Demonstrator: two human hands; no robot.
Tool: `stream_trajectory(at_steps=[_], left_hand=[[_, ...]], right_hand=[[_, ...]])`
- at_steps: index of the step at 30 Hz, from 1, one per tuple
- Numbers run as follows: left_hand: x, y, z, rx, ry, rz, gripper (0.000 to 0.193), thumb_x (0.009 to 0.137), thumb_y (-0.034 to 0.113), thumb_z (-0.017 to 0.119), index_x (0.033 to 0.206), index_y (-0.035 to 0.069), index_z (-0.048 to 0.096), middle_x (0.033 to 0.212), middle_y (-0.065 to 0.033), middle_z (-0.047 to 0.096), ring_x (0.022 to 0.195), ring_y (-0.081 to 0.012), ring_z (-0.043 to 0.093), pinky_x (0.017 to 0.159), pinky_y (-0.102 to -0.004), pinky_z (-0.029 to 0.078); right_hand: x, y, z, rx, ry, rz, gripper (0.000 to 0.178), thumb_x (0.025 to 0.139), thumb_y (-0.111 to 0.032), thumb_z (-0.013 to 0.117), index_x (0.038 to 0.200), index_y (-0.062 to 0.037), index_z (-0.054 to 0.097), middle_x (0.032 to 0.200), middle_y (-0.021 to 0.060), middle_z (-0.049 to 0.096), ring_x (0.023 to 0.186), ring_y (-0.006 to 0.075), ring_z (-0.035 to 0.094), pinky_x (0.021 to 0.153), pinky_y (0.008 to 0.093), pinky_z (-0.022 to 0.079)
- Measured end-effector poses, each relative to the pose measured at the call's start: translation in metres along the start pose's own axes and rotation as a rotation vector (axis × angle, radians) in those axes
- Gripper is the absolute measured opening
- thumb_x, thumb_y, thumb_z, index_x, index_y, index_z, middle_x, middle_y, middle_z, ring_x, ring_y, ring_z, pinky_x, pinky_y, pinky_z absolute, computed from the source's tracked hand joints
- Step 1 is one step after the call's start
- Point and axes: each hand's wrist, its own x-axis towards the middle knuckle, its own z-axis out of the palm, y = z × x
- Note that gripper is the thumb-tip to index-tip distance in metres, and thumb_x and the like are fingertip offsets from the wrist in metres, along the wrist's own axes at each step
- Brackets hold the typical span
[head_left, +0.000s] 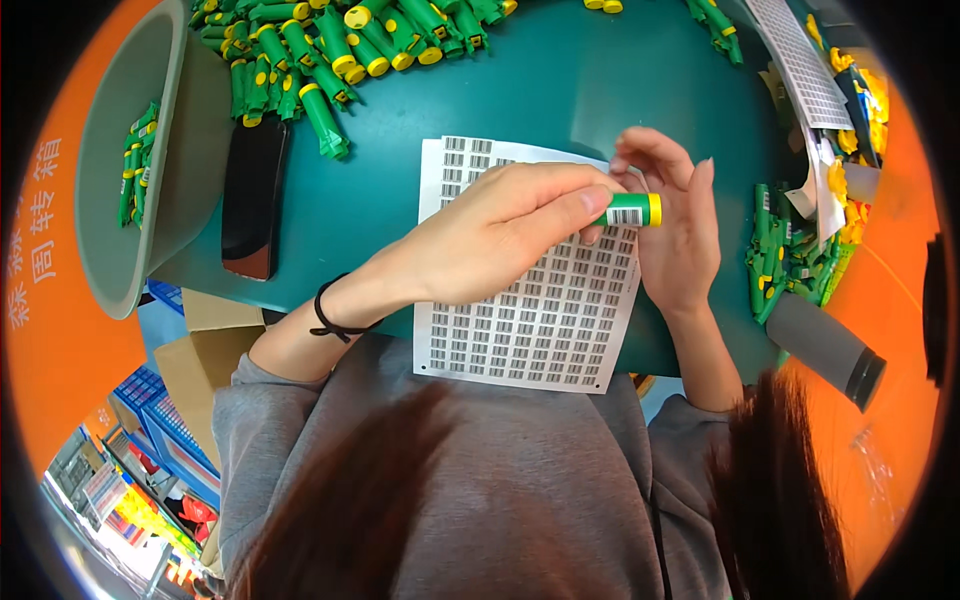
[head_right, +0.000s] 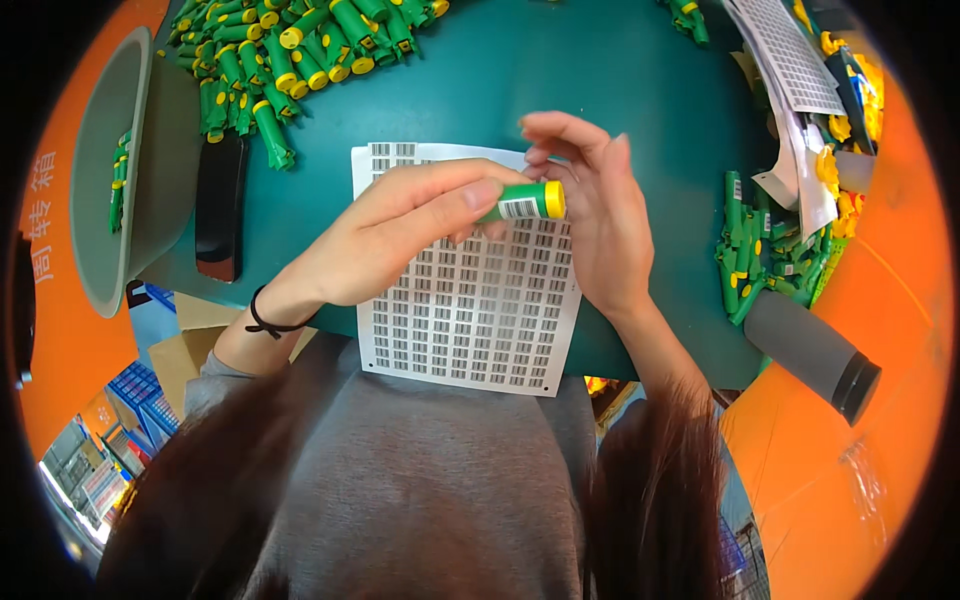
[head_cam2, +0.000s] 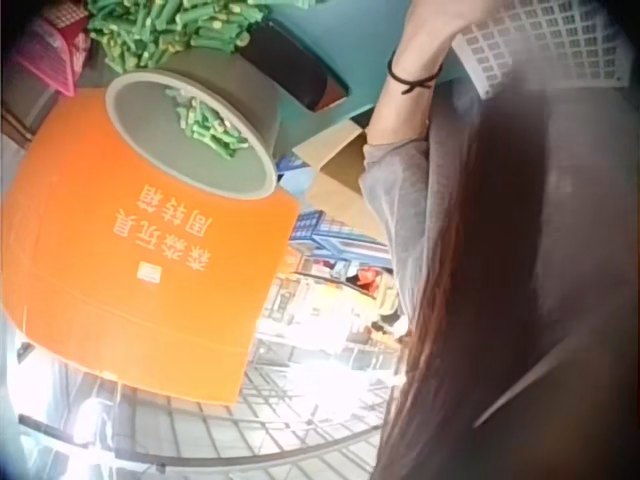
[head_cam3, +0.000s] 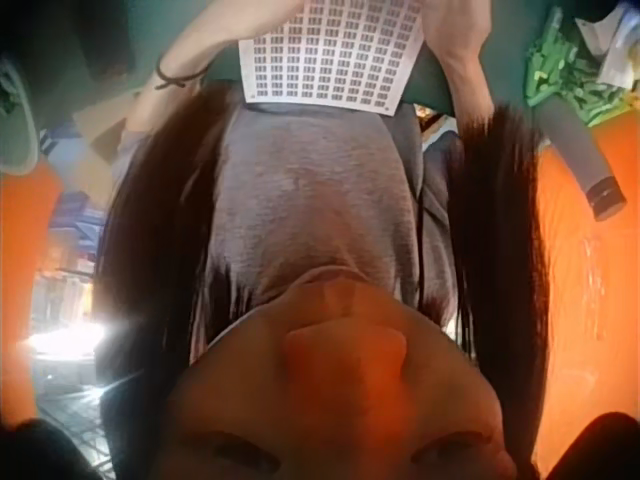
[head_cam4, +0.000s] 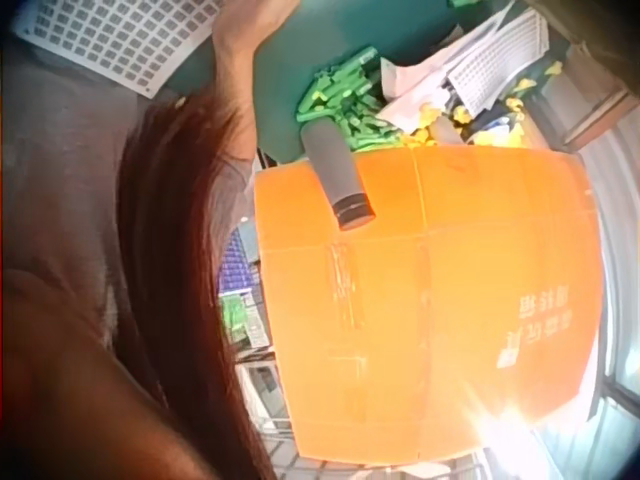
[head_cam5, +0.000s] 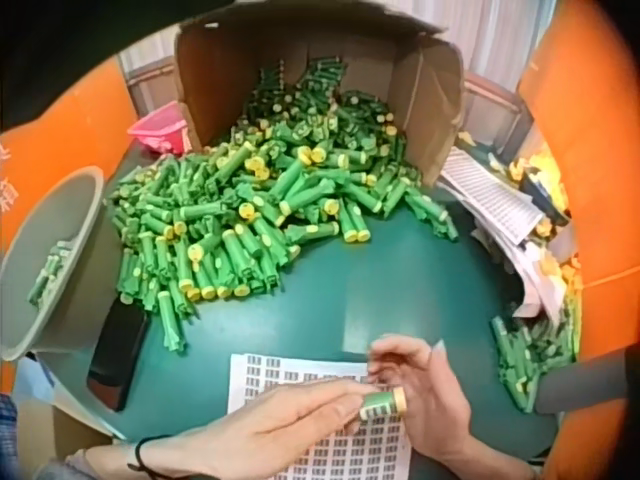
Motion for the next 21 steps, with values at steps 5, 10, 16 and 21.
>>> stream_trajectory(at_steps=[5,10,16,21], left_hand=[[-0.002,-0.006,-0.002,-0.162,0.083,0.091,0.036,0.108,0.030,0.045,0.121,0.002,0.063,0.091,0.0013,0.061,0.077,-0.0064,0.047,0.071,-0.0227,0.042],[-0.001,-0.004,-0.004,-0.232,0.054,0.071,0.034,0.107,0.031,0.047,0.108,0.003,0.067,0.087,0.0024,0.061,0.074,-0.0049,0.047,0.066,-0.0213,0.042],[0.001,0.007,-0.005,-0.015,-0.009,-0.041,0.035,0.104,0.034,0.056,0.114,0.003,0.069,0.086,0.0005,0.065,0.074,-0.0044,0.052,0.065,-0.0237,0.044],[0.005,-0.005,0.020,0.286,0.016,0.103,0.029,0.100,0.023,0.063,0.119,0.002,0.068,0.104,-0.0102,0.071,0.098,-0.0190,0.067,0.083,-0.0312,0.052]], right_hand=[[-0.008,0.003,-0.006,-0.388,-0.152,-0.346,0.036,0.098,-0.011,0.063,0.129,0.0072,0.058,0.131,0.0157,0.054,0.123,0.0246,0.052,0.108,0.0394,0.042],[-0.011,0.003,-0.006,-0.362,-0.091,-0.281,0.042,0.084,0.007,0.074,0.125,0.0067,0.063,0.129,0.0152,0.057,0.116,0.0241,0.058,0.104,0.0363,0.045],[-0.014,0.005,-0.015,-0.550,-0.235,-0.401,0.037,0.096,-0.014,0.067,0.127,0.0055,0.061,0.132,0.0160,0.057,0.120,0.0268,0.056,0.106,0.0396,0.042],[0.002,0.000,0.015,-0.043,-0.067,-0.015,0.094,0.100,-0.068,0.004,0.149,0.0041,0.039,0.147,0.0185,0.046,0.132,0.0283,0.044,0.116,0.0433,0.026]])
